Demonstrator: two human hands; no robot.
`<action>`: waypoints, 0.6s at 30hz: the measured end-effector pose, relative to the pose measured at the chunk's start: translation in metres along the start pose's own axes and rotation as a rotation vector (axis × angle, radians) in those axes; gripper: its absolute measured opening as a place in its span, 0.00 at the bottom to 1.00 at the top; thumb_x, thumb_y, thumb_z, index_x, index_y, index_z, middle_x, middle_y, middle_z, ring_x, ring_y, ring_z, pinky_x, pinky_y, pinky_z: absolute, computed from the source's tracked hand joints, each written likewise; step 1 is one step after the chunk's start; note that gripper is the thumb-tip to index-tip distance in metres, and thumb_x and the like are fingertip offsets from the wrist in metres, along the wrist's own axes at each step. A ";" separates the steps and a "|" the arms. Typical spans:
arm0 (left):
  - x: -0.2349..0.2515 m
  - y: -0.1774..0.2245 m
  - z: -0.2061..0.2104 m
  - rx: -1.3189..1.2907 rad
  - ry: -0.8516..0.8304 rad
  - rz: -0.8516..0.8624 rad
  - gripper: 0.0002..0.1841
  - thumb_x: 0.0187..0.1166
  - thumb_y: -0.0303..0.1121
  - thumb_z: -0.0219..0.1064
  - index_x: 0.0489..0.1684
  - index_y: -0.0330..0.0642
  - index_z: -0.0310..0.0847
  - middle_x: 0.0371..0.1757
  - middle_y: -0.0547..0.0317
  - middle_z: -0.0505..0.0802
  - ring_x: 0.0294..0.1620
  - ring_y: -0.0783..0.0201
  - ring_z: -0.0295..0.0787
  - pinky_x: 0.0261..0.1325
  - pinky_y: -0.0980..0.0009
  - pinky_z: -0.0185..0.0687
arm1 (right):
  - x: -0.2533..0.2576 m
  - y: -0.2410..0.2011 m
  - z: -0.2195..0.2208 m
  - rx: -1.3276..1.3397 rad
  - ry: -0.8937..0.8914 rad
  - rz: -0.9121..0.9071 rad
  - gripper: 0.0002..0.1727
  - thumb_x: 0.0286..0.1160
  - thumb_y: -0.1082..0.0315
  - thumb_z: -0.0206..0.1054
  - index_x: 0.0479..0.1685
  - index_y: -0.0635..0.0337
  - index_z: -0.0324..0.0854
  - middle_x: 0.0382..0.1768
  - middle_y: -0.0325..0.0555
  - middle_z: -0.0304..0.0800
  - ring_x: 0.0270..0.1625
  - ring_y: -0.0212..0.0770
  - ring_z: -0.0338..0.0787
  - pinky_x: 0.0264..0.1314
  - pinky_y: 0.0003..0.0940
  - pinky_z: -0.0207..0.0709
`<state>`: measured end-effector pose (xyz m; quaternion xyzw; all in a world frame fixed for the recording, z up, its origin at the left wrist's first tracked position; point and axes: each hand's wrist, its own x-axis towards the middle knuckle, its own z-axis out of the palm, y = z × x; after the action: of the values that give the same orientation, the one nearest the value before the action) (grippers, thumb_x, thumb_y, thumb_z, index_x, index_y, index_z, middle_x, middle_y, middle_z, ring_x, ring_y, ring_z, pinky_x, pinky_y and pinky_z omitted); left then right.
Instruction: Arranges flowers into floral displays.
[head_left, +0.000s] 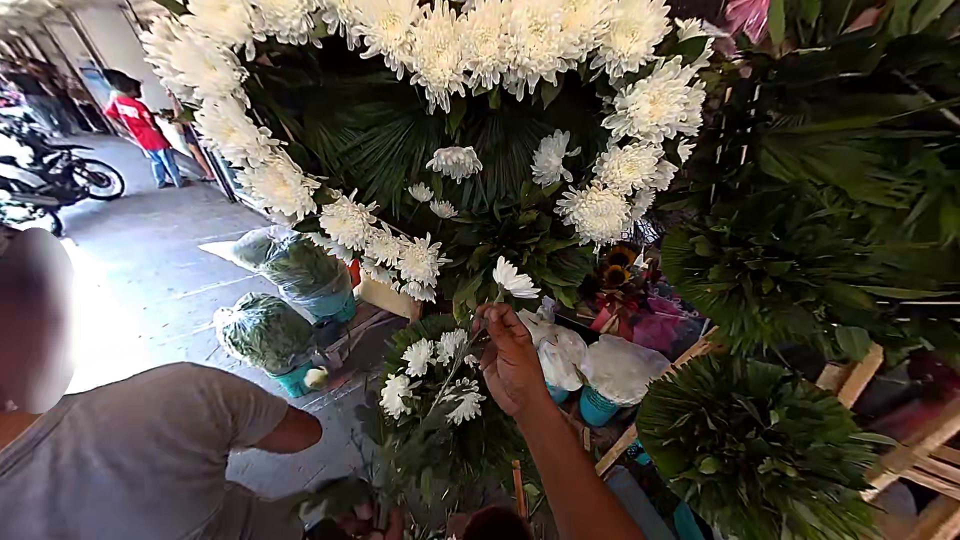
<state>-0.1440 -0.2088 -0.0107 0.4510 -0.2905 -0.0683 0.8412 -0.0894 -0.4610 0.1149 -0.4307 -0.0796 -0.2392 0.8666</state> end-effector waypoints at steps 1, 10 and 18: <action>0.004 0.000 0.001 -0.078 0.059 0.012 0.11 0.79 0.29 0.64 0.53 0.59 0.81 0.34 0.62 0.91 0.21 0.71 0.82 0.22 0.74 0.78 | -0.011 0.000 -0.001 -0.014 0.057 -0.073 0.09 0.90 0.70 0.55 0.48 0.59 0.82 0.43 0.43 0.87 0.42 0.35 0.88 0.46 0.31 0.87; 0.057 -0.009 0.022 0.674 0.333 -0.056 0.17 0.81 0.30 0.58 0.65 0.33 0.76 0.39 0.59 0.88 0.22 0.71 0.79 0.22 0.71 0.80 | -0.074 -0.020 0.001 -0.050 0.136 -0.336 0.09 0.88 0.72 0.58 0.55 0.60 0.84 0.48 0.46 0.92 0.47 0.38 0.94 0.51 0.33 0.91; 0.080 -0.010 0.071 0.553 -0.096 0.103 0.33 0.87 0.57 0.58 0.73 0.34 0.77 0.63 0.53 0.86 0.53 0.73 0.85 0.57 0.73 0.85 | -0.093 -0.003 0.008 -0.109 0.042 0.063 0.12 0.88 0.72 0.58 0.52 0.71 0.84 0.48 0.55 0.92 0.45 0.41 0.94 0.50 0.36 0.92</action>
<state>-0.1160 -0.2963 0.0457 0.6444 -0.3601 0.0350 0.6737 -0.1716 -0.4239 0.0906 -0.4742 -0.0345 -0.2247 0.8506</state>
